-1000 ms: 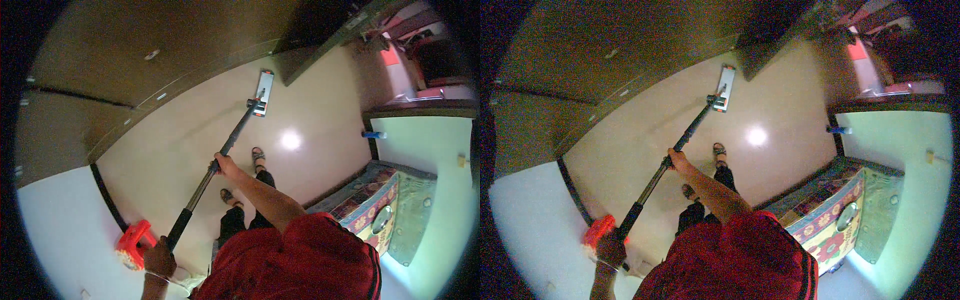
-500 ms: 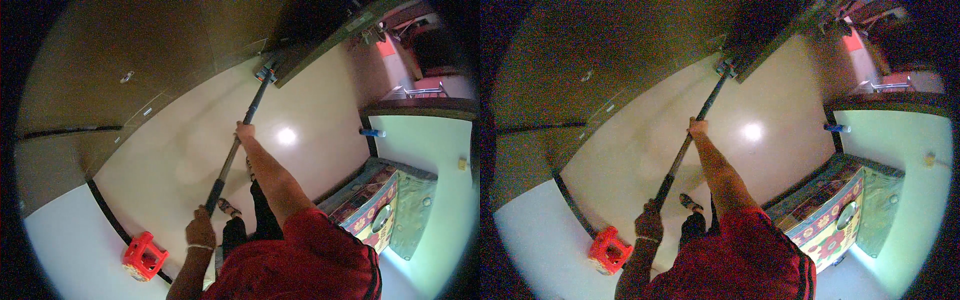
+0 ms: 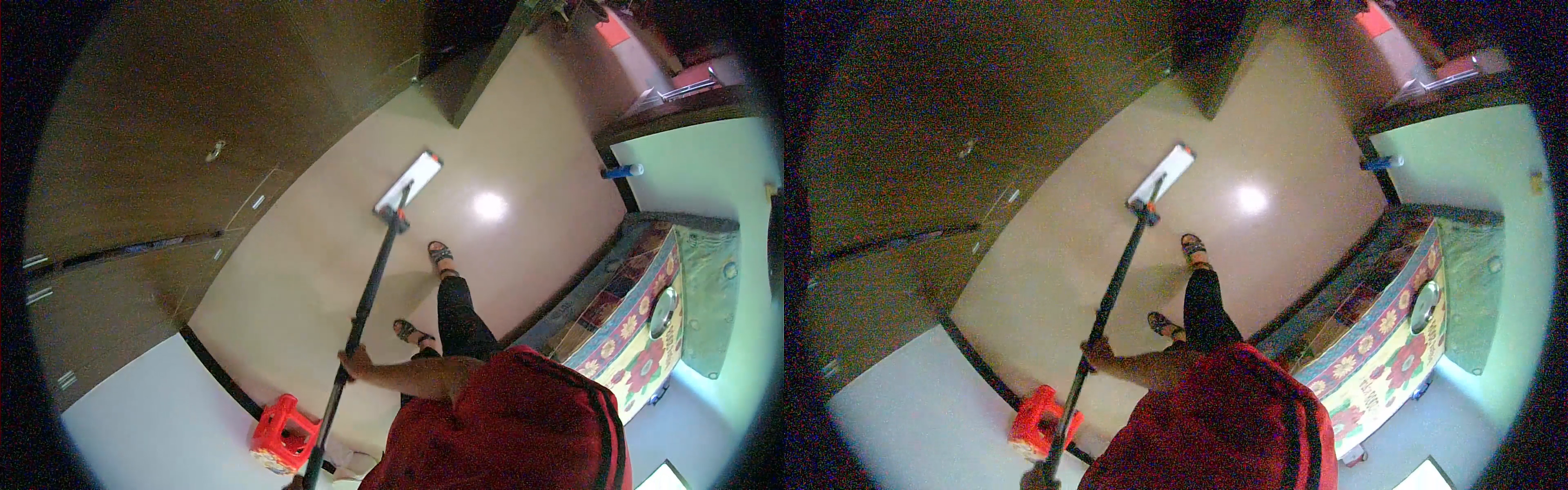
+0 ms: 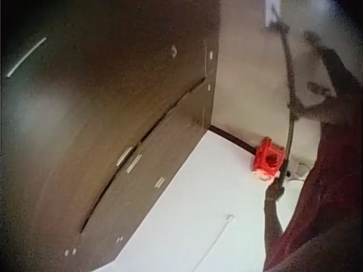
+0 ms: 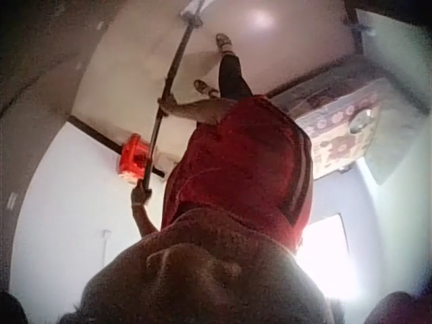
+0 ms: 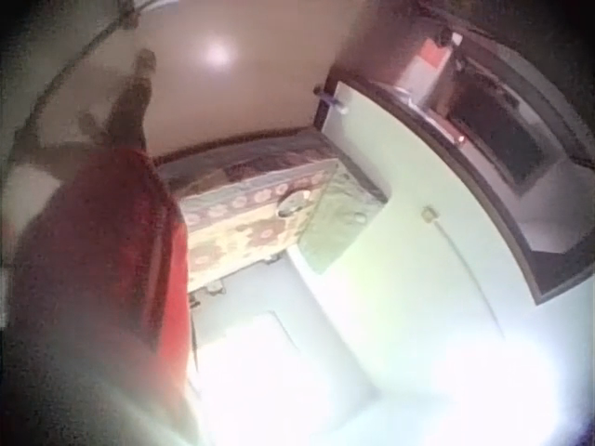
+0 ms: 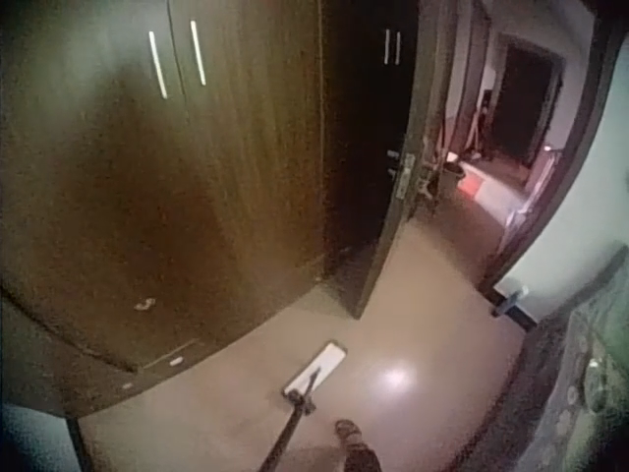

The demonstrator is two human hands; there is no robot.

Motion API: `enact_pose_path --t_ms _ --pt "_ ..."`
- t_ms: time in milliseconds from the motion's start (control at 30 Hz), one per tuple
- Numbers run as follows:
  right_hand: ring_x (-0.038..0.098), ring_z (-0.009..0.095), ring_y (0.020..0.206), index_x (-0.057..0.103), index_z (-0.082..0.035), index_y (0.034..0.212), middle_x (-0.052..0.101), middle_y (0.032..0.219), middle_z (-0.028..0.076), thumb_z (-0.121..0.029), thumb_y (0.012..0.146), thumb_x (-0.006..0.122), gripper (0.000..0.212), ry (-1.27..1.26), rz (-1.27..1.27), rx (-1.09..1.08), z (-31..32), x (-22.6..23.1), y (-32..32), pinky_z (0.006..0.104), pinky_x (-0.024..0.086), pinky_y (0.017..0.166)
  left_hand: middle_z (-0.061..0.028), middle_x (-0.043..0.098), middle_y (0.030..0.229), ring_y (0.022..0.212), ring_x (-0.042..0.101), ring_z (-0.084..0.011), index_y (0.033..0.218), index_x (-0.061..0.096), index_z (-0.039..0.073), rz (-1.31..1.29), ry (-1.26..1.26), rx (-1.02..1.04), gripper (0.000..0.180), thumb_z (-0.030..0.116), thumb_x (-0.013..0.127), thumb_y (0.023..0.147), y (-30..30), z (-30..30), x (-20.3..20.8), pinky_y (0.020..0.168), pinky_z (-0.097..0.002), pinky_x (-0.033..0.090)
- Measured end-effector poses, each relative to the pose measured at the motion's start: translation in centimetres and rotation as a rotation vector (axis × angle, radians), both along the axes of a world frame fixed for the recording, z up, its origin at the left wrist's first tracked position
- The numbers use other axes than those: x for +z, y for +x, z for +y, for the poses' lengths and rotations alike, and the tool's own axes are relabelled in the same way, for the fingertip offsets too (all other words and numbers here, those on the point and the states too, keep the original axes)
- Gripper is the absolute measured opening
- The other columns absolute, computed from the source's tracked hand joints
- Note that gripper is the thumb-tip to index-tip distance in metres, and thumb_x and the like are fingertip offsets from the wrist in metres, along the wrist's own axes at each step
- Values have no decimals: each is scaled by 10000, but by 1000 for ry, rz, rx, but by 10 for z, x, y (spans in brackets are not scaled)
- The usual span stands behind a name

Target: The person cleans the floor of a room using a flat mop.

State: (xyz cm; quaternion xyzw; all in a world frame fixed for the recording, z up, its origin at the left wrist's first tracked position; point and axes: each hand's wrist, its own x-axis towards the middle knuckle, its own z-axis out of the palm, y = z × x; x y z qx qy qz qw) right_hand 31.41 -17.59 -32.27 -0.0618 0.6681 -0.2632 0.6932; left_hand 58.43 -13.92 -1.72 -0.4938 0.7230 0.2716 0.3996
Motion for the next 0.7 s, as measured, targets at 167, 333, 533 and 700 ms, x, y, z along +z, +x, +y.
enact_pose_path --t_ms 167,333,533,700 --pt "486 217 416 509 17 765 491 540 99 -264 768 510 281 170 -69 266 51 27 43 334 429 378 -170 562 785 760 570 -237 976 493 57 44 146 358 414 350 591 700 46 99 22 686 -361 445" --pt "475 171 476 381 -60 666 434 553 41 -229 719 567 257 -66 -91 526 65 -26 23 347 425 437 -175 568 890 804 560 -314 1001 487 89 20 243 460 401 395 509 743 -51 116 -33 681 -394 449" --pt "515 187 492 197 -72 950 469 623 75 -88 695 563 446 161 -347 -145 35 -2 61 314 482 396 -181 570 853 784 560 -329 986 473 85 68 271 471 373 354 519 732 -109 104 -69 663 -412 445" --pt "525 232 687 131 -103 1163 443 812 109 -91 678 540 634 175 -512 173 56 -21 105 325 517 416 -185 571 823 768 560 -342 974 461 81 36 353 576 353 320 527 723 -101 129 -62 647 -426 442"
